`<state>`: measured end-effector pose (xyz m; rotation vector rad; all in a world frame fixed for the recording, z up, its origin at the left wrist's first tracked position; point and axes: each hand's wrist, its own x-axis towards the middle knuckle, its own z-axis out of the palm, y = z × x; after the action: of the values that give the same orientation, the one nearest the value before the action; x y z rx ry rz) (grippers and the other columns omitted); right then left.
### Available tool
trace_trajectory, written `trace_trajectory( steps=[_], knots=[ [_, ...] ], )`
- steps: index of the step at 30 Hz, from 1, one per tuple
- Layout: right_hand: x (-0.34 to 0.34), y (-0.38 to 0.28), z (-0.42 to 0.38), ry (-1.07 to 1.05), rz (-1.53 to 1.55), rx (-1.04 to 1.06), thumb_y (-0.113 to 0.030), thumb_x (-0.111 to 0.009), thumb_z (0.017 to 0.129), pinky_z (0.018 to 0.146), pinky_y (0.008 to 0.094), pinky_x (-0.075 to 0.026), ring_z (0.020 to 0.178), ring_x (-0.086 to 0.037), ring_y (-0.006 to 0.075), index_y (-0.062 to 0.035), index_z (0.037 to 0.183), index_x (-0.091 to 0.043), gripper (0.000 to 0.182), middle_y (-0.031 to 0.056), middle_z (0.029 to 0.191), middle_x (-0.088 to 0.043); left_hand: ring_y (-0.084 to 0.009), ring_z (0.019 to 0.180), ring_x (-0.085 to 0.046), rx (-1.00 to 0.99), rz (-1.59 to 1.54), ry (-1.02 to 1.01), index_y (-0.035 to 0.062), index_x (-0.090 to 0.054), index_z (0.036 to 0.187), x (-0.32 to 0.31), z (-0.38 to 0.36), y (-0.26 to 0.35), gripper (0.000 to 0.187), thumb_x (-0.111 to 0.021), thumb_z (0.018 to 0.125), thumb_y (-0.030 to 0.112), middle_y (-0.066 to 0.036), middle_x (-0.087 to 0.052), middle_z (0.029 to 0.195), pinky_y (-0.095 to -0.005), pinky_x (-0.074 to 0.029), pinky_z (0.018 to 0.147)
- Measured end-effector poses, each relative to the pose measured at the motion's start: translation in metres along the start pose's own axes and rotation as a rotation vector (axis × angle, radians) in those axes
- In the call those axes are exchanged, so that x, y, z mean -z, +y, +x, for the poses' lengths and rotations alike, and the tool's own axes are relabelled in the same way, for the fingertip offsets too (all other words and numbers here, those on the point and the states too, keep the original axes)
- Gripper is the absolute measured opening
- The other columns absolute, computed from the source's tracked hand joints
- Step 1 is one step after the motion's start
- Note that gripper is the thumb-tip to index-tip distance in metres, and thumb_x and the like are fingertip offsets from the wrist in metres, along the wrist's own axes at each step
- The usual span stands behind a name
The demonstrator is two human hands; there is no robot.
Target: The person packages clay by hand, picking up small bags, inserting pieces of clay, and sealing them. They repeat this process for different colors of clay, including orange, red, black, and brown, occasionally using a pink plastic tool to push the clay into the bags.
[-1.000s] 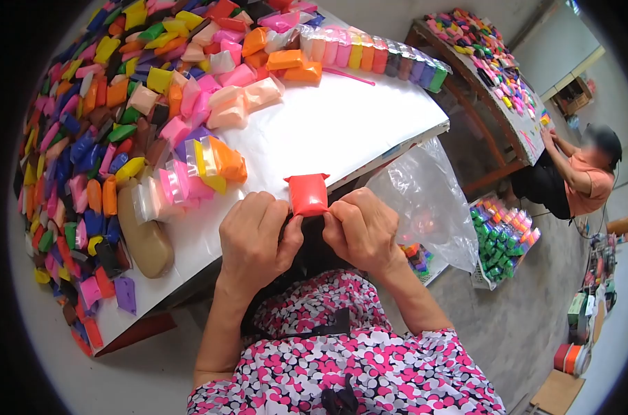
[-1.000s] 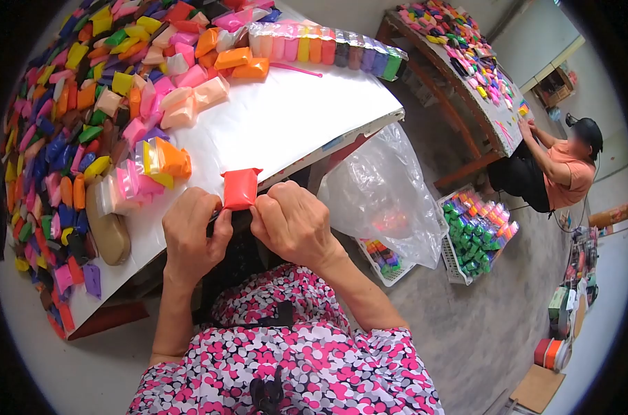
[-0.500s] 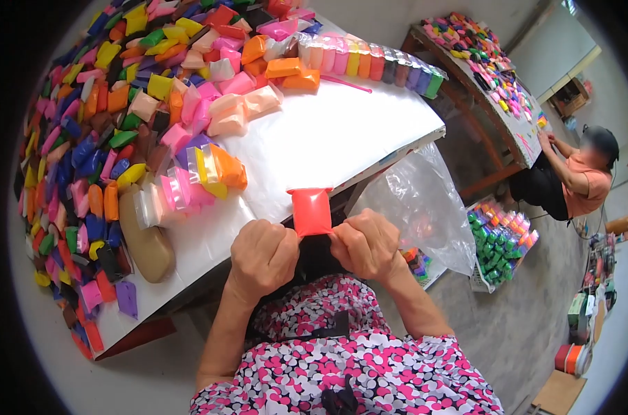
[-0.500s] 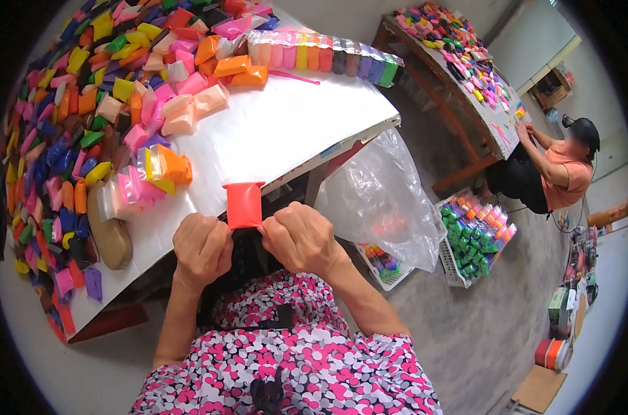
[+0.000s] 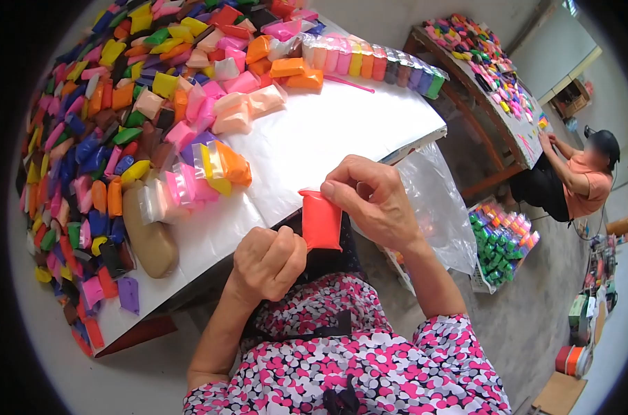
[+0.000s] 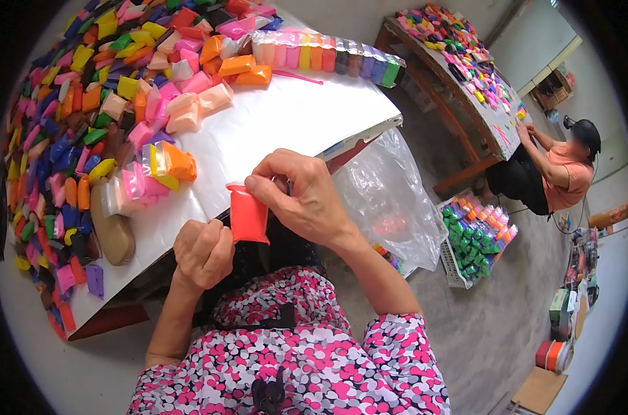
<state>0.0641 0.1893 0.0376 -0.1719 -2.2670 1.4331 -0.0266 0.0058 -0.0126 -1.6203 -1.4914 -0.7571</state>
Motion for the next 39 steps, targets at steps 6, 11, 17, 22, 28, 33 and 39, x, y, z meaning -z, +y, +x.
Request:
trace_trajectory(
  steps=[6, 11, 17, 22, 28, 33, 39],
  knots=[
    [0.002, 0.002, -0.002, 0.036, 0.099, -0.027, -0.013, -0.064, 0.088, 0.051, 0.0260, -0.039, 0.056, -0.049, 0.0073, 0.0042, 0.077, -0.063, 0.020, 0.0044, 0.063, -0.058, -0.0185, 0.058, -0.051, 0.020, -0.004, -0.034, -0.0016, -0.060, 0.086, 0.003, -0.003, -0.003, 0.012, -0.064, 0.074, 0.001, -0.012, -0.058, 0.081, -0.0281, -0.039, 0.050],
    [0.010, 0.007, -0.001, 0.107, 0.199, -0.040, -0.018, -0.061, 0.094, 0.054, 0.0234, -0.040, 0.062, -0.050, 0.0061, 0.0039, 0.082, -0.062, 0.025, 0.0017, 0.068, -0.060, -0.0205, 0.058, -0.051, 0.067, -0.023, 0.001, -0.0039, -0.061, 0.088, 0.000, -0.013, -0.004, 0.016, -0.062, 0.073, 0.000, -0.014, -0.059, 0.081, -0.0299, -0.040, 0.051],
    [0.005, 0.005, -0.014, 0.050, 0.427, -0.241, -0.022, -0.061, 0.096, 0.055, 0.0200, -0.041, 0.067, -0.051, 0.0039, 0.0035, 0.108, -0.062, 0.028, 0.0028, 0.084, -0.063, -0.0234, 0.060, -0.053, 0.129, -0.020, 0.035, -0.0045, -0.060, 0.092, 0.001, -0.009, -0.004, 0.019, -0.064, 0.073, -0.003, -0.015, -0.059, 0.082, -0.0330, -0.041, 0.051],
    [-0.006, 0.017, -0.016, -0.334, 1.027, -0.327, -0.021, -0.073, 0.084, 0.053, 0.0150, -0.039, 0.069, -0.052, 0.0040, 0.0051, 0.135, -0.049, 0.062, 0.0131, 0.109, -0.065, -0.0279, 0.063, -0.055, 0.227, -0.142, 0.057, -0.0036, -0.059, 0.098, 0.001, 0.000, 0.002, 0.020, -0.065, 0.080, -0.005, -0.016, -0.060, 0.085, -0.0360, -0.043, 0.053],
    [-0.004, 0.008, -0.002, -0.345, 0.870, -0.233, -0.011, -0.079, 0.077, 0.069, 0.0207, -0.050, 0.088, -0.062, 0.0099, 0.0053, 0.133, -0.049, 0.066, 0.0123, 0.115, -0.064, -0.0305, 0.069, -0.058, 0.385, -0.172, 0.074, -0.0036, -0.060, 0.097, -0.002, 0.012, -0.001, 0.017, -0.066, 0.081, -0.002, -0.015, -0.059, 0.086, -0.0380, -0.046, 0.058],
    [-0.007, 0.009, 0.027, -0.283, 0.505, -0.070, -0.010, -0.078, 0.078, 0.089, 0.0290, -0.052, 0.097, -0.063, 0.0128, 0.0035, 0.124, -0.055, 0.053, 0.0058, 0.107, -0.064, -0.0323, 0.075, -0.060, 0.535, -0.079, 0.140, -0.0042, -0.061, 0.100, 0.015, 0.013, 0.002, 0.019, -0.064, 0.082, -0.008, -0.016, -0.060, 0.088, -0.0387, -0.050, 0.065],
    [-0.021, 0.009, 0.073, -0.199, -0.066, 0.141, -0.011, -0.077, 0.076, 0.068, 0.0262, -0.051, 0.077, -0.060, 0.0090, -0.0002, 0.118, -0.059, 0.048, 0.0049, 0.095, -0.064, -0.0314, 0.074, -0.061, 0.554, -0.051, 0.153, -0.0054, -0.062, 0.098, 0.031, 0.012, -0.002, 0.019, -0.064, 0.080, -0.011, -0.017, -0.061, 0.087, -0.0365, -0.051, 0.065]
  ],
)
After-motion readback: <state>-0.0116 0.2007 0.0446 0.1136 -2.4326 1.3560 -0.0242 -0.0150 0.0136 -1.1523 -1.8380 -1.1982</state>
